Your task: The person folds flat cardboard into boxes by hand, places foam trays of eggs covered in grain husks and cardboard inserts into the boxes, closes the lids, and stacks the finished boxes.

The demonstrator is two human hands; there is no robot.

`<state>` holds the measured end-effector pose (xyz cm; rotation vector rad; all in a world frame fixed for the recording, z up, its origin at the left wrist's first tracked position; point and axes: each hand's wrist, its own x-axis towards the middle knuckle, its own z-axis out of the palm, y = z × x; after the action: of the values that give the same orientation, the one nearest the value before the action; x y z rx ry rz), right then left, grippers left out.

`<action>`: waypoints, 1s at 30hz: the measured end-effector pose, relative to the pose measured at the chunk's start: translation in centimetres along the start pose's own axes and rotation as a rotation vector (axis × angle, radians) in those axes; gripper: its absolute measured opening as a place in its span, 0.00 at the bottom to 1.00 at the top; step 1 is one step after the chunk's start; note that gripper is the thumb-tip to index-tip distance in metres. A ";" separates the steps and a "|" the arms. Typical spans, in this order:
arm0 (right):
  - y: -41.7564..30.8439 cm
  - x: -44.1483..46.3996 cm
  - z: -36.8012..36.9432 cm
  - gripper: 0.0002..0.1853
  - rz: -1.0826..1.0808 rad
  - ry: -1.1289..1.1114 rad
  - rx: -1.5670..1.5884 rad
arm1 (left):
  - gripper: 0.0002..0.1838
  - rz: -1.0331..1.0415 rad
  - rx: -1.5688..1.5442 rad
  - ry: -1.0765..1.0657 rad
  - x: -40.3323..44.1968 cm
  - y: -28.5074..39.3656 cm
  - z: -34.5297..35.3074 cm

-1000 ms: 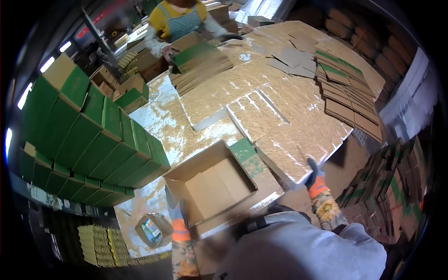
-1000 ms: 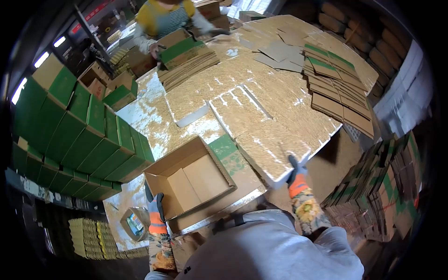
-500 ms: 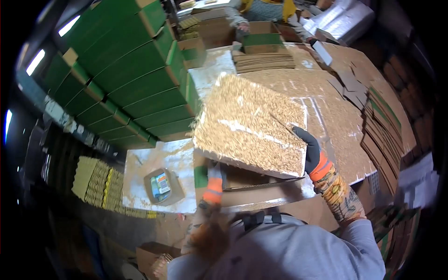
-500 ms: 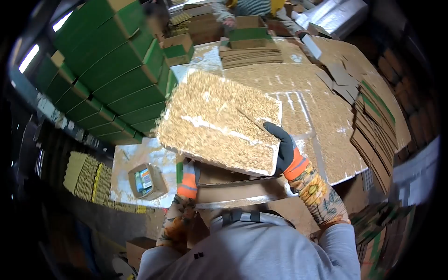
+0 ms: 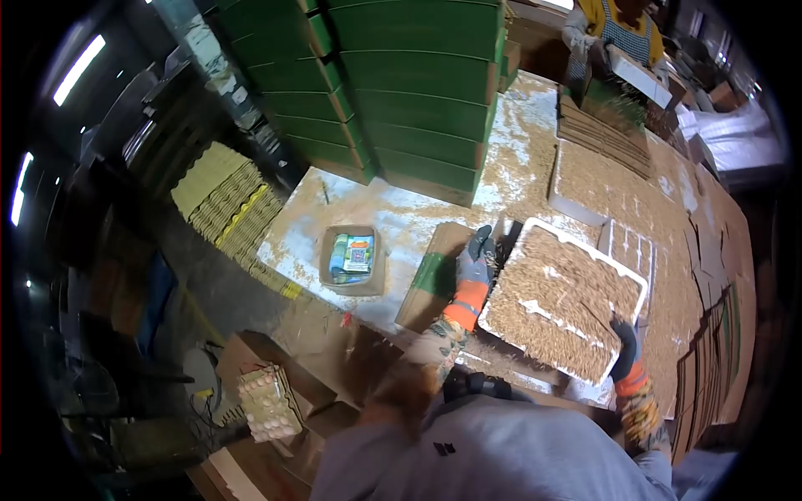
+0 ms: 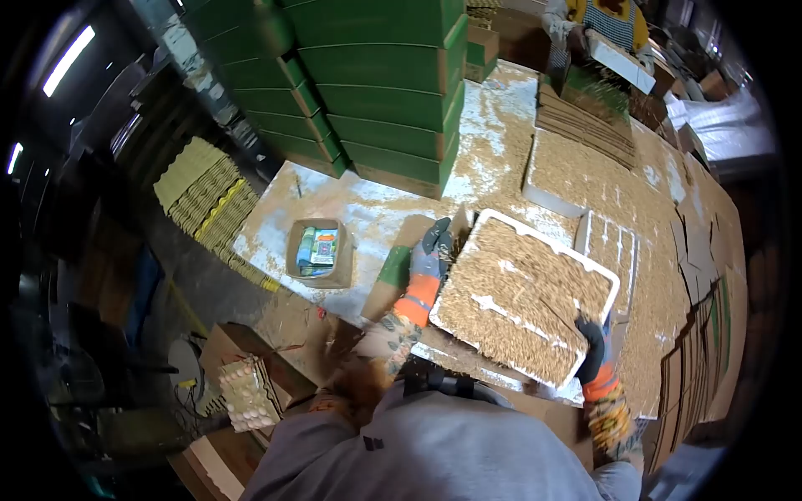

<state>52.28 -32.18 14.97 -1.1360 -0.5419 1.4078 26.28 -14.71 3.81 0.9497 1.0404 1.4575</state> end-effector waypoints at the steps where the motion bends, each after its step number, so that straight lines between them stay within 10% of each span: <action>1: 0.5 -0.3 0.8 0.26 -0.099 -0.018 0.014 | 0.16 -0.181 -0.466 0.028 -0.2 1.7 0.5; 2: 2.9 1.7 -6.2 0.26 -0.195 -0.061 -0.385 | 0.16 -0.118 -0.300 0.016 -0.3 2.3 1.0; 6: 0.7 4.6 -1.6 0.18 0.422 0.063 0.190 | 0.20 -0.122 -0.234 -0.225 2.6 -7.6 -0.5; 7: 3.7 8.0 -5.2 0.22 0.191 0.163 -0.281 | 0.21 -0.165 -0.294 -0.271 4.5 -14.2 -2.0; 11: -0.2 5.1 5.1 0.32 -0.989 0.287 -1.639 | 0.18 0.187 0.896 0.129 2.9 7.6 -16.1; 12: -1.8 4.5 6.9 0.35 -0.913 0.100 -1.815 | 0.18 -0.014 1.191 0.278 3.3 9.6 -18.7; 13: -2.9 4.1 7.8 0.39 -0.811 -0.065 -1.978 | 0.18 0.301 1.633 0.196 4.2 5.9 -24.2; 14: -3.1 4.3 9.2 0.40 -0.637 -0.185 -1.974 | 0.19 0.090 1.630 0.056 5.0 4.4 -28.1; 17: 2.1 7.1 7.2 0.49 -0.074 -0.397 -1.862 | 0.19 0.399 1.904 -0.242 5.2 4.2 -28.8; 20: 3.0 9.1 6.1 0.51 -0.150 -0.353 -2.006 | 0.27 -0.163 1.869 -0.177 5.5 5.0 -27.8; 21: 1.7 9.4 6.1 0.50 -0.068 -0.419 -1.990 | 0.23 0.253 1.748 0.135 5.7 1.9 -30.5; 23: -1.1 10.8 5.0 0.44 0.006 -0.647 -1.768 | 0.23 0.022 1.811 0.165 6.4 2.2 -30.2; 28: -13.5 13.2 -7.5 0.26 -0.825 0.351 -1.191 | 0.22 -0.098 1.794 0.308 4.7 5.8 -24.2; 30: -15.8 20.1 -19.9 0.30 -0.681 0.646 -1.530 | 0.22 -0.119 1.723 0.398 3.2 8.2 -21.4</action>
<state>80.31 -15.91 13.81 -2.1268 -1.4088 -0.2391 3.14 -14.37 5.22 1.6454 2.6787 0.3148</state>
